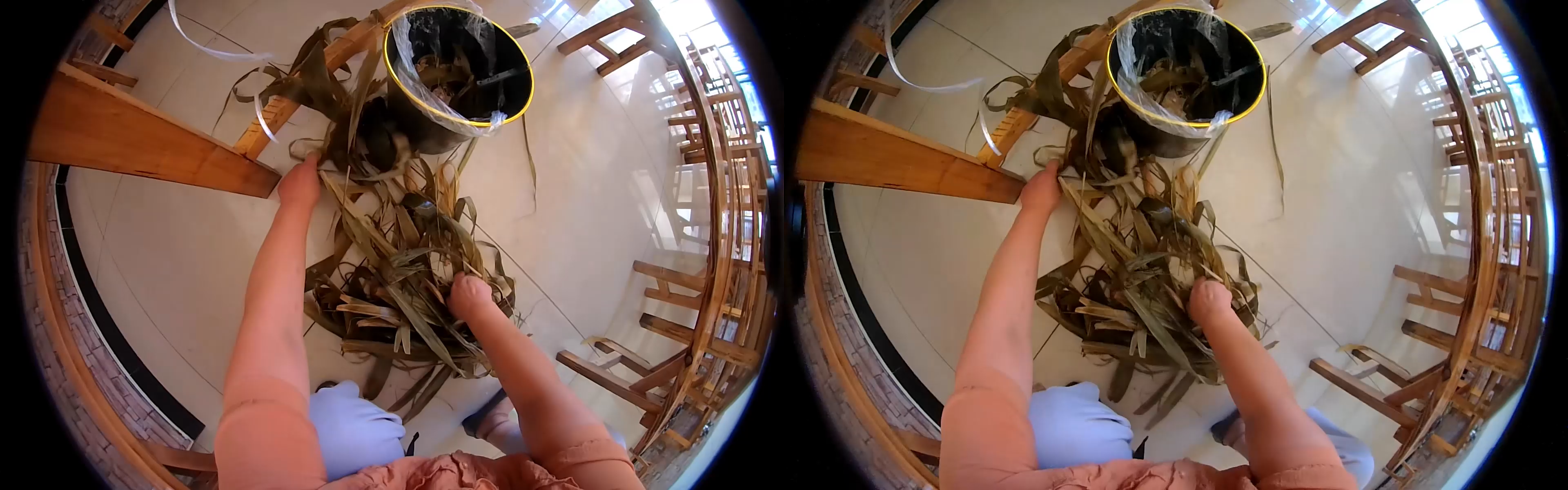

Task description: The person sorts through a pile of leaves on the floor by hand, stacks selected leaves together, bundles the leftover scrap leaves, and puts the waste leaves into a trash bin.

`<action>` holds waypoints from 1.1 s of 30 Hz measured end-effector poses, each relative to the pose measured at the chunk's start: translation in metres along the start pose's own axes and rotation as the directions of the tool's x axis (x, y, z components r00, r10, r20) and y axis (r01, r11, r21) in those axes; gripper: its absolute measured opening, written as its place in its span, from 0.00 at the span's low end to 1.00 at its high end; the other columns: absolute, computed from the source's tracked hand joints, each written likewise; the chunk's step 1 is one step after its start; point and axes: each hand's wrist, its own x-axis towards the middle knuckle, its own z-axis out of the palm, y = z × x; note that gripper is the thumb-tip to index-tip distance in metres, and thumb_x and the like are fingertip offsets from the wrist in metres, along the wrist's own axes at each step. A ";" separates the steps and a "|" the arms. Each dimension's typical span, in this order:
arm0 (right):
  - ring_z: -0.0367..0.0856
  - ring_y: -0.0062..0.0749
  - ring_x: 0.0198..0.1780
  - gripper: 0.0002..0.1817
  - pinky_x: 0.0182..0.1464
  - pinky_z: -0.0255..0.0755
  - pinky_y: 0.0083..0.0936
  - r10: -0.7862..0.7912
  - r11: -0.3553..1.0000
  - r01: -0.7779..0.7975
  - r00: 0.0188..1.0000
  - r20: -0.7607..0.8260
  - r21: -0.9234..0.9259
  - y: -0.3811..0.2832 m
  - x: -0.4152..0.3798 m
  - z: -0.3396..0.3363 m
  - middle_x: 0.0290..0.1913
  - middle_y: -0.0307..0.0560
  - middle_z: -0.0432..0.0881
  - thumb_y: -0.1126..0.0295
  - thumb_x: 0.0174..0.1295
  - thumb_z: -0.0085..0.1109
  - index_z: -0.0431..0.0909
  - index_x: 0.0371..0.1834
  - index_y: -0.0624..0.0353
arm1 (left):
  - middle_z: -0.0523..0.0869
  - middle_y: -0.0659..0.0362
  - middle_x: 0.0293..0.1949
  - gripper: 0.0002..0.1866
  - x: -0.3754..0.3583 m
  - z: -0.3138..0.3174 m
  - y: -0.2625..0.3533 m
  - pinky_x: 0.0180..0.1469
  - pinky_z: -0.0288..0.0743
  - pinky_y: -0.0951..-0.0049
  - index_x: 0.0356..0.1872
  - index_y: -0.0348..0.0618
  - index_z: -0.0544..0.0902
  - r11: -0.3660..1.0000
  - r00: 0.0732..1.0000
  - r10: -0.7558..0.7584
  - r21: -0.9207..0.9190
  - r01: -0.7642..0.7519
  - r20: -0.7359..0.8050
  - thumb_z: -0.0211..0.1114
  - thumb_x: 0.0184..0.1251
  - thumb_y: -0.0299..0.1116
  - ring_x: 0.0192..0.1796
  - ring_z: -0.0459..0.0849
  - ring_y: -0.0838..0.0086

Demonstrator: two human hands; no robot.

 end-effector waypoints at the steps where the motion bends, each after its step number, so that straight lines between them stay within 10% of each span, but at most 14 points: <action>1: 0.81 0.43 0.47 0.24 0.44 0.78 0.34 0.009 1.000 -0.009 1.000 -0.001 0.006 0.001 0.003 0.002 0.43 0.58 0.81 0.59 0.56 0.56 0.69 0.49 0.69 | 0.81 0.49 0.44 0.17 -0.002 0.001 -0.002 0.45 0.74 0.57 0.51 0.50 0.76 0.999 0.999 -0.032 0.020 0.031 0.045 0.52 0.61 0.26 0.48 0.80 0.55; 8: 0.80 0.45 0.51 0.25 0.50 0.76 0.34 0.082 0.997 -0.082 0.996 -0.045 0.007 -0.002 -0.004 -0.007 0.48 0.58 0.79 0.58 0.56 0.57 0.70 0.49 0.68 | 0.82 0.53 0.43 0.14 -0.099 -0.017 -0.071 0.45 0.75 0.63 0.47 0.45 0.75 0.994 0.996 0.056 0.098 -0.049 -0.075 0.58 0.58 0.26 0.45 0.82 0.59; 9: 0.80 0.41 0.51 0.20 0.45 0.78 0.33 0.048 0.999 -0.049 0.998 0.036 0.004 -0.020 -0.017 -0.036 0.51 0.56 0.79 0.64 0.64 0.49 0.70 0.55 0.66 | 0.82 0.54 0.42 0.13 -0.121 -0.037 -0.105 0.45 0.75 0.65 0.46 0.44 0.75 0.927 0.992 -0.109 -0.353 0.123 0.059 0.58 0.59 0.27 0.44 0.82 0.62; 11: 0.80 0.42 0.50 0.19 0.46 0.78 0.32 0.022 0.999 -0.022 0.999 -0.024 -0.025 -0.008 -0.019 -0.026 0.49 0.56 0.80 0.63 0.62 0.52 0.71 0.51 0.65 | 0.82 0.57 0.41 0.11 -0.153 -0.039 -0.129 0.44 0.75 0.68 0.44 0.42 0.76 0.149 0.909 -0.129 -0.898 0.413 0.397 0.59 0.60 0.29 0.42 0.82 0.67; 18: 0.79 0.47 0.49 0.19 0.49 0.76 0.36 -0.096 0.995 0.099 0.982 -0.164 0.011 0.010 -0.038 -0.017 0.47 0.56 0.78 0.62 0.58 0.55 0.70 0.47 0.63 | 0.83 0.58 0.35 0.06 -0.226 -0.069 -0.149 0.39 0.77 0.73 0.38 0.44 0.76 -0.355 0.961 0.016 -0.897 0.263 0.275 0.57 0.68 0.34 0.35 0.81 0.74; 23: 0.80 0.47 0.43 0.12 0.43 0.76 0.37 -0.208 0.854 0.460 0.733 -0.648 0.245 -0.027 -0.101 -0.067 0.41 0.54 0.78 0.69 0.57 0.57 0.76 0.45 0.56 | 0.83 0.57 0.36 0.08 -0.242 -0.064 -0.103 0.39 0.76 0.71 0.41 0.45 0.76 -0.325 0.954 0.132 -0.897 0.299 0.270 0.60 0.66 0.35 0.37 0.81 0.72; 25: 0.81 0.33 0.39 0.21 0.41 0.76 0.27 -0.205 0.391 0.591 0.803 -0.560 0.705 -0.060 -0.123 -0.085 0.42 0.48 0.81 0.64 0.57 0.63 0.74 0.53 0.57 | 0.83 0.57 0.37 0.07 -0.245 -0.065 -0.072 0.40 0.76 0.71 0.41 0.44 0.76 -0.255 0.928 0.225 -0.901 0.350 0.297 0.60 0.66 0.34 0.37 0.81 0.73; 29: 0.77 0.19 0.30 0.31 0.30 0.74 0.16 -0.270 -0.194 0.384 0.864 -0.425 0.903 -0.117 -0.130 -0.092 0.38 0.43 0.78 0.65 0.58 0.65 0.64 0.63 0.61 | 0.83 0.58 0.37 0.10 -0.254 -0.071 -0.023 0.41 0.76 0.75 0.44 0.42 0.76 0.048 0.881 0.311 -0.932 0.359 0.355 0.60 0.66 0.33 0.37 0.81 0.76; 33: 0.75 0.16 0.30 0.11 0.33 0.75 0.16 -0.205 -0.127 0.367 0.899 -0.386 0.922 -0.110 -0.138 -0.102 0.31 0.36 0.77 0.71 0.62 0.59 0.77 0.47 0.61 | 0.82 0.58 0.36 0.18 -0.249 -0.074 -0.022 0.38 0.75 0.77 0.51 0.39 0.72 0.247 0.905 0.144 -0.900 0.360 0.401 0.61 0.65 0.37 0.33 0.80 0.77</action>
